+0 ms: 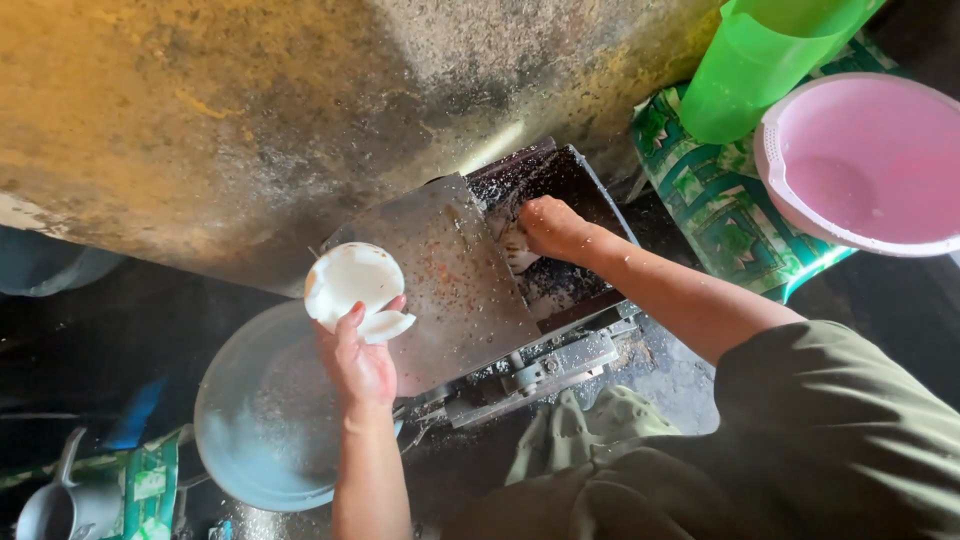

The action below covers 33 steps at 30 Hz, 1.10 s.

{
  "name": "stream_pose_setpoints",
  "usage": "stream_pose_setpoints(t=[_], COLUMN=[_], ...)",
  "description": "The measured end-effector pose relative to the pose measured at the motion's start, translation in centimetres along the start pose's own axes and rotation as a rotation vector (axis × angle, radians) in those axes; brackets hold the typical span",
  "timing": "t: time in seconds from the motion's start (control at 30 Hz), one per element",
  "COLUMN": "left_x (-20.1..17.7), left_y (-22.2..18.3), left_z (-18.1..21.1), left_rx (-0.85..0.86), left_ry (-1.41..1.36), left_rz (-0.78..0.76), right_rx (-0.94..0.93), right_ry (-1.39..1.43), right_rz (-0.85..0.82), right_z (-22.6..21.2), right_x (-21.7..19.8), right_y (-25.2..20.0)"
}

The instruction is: Grating pieces of coconut meat using a mechanical grating machine

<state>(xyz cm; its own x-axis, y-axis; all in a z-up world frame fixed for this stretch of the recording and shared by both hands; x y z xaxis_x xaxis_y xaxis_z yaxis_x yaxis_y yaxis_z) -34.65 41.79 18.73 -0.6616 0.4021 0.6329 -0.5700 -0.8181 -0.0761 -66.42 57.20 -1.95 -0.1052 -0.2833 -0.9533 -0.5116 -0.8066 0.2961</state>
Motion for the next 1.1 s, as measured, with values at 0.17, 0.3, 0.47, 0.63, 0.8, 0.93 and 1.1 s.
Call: stream_pose_setpoints(t=[0.17,0.3,0.47,0.63,0.8,0.93,1.1], left_x=[-0.1,-0.9,-0.4,0.0,0.0,-0.2,1.5], left_y=[0.2,0.8,0.9,0.8,0.8,-0.1,-1.3], left_z=[0.4,0.1,0.0,0.2,-0.1,-0.3,-2.6], left_rx=[0.004,0.0,0.005,0.008,0.04,0.091,0.088], left_ry=[0.118,0.084,0.12,0.164,0.162,0.218,0.246], left_rz=[-0.083,-0.092,-0.099,-0.083,-0.108,-0.054,0.012], right_rx=[0.204,0.257,0.352,0.419,0.366,0.311,0.084], right_ry=[-0.027,-0.018,0.164,0.311,0.379,0.371,1.077], right_rz=[-0.097,-0.109,-0.3,-0.355,-0.337,-0.136,-0.095], right_z=[-0.9,-4.8,-4.8,-5.7,-5.7,-6.1,-15.3], right_x=[-1.3,-7.4,-8.4,-9.1,-9.1,-13.4,-23.9], right_y=[-0.8,0.1,1.3,0.6,0.3,-0.1,-0.9])
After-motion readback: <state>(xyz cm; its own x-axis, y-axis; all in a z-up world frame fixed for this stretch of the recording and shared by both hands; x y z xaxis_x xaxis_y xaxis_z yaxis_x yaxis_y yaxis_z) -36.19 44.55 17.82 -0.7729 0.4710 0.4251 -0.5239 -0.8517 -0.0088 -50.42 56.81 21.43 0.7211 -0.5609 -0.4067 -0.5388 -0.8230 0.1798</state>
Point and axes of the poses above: each hand's wrist, its own y-axis towards the middle knuckle, its own x-axis out of the palm, z = x × y, the point moved 2 cm from there along y, towards the middle knuckle, and after that the axes turned 10 degrees about -y, right-handed, at the moved point
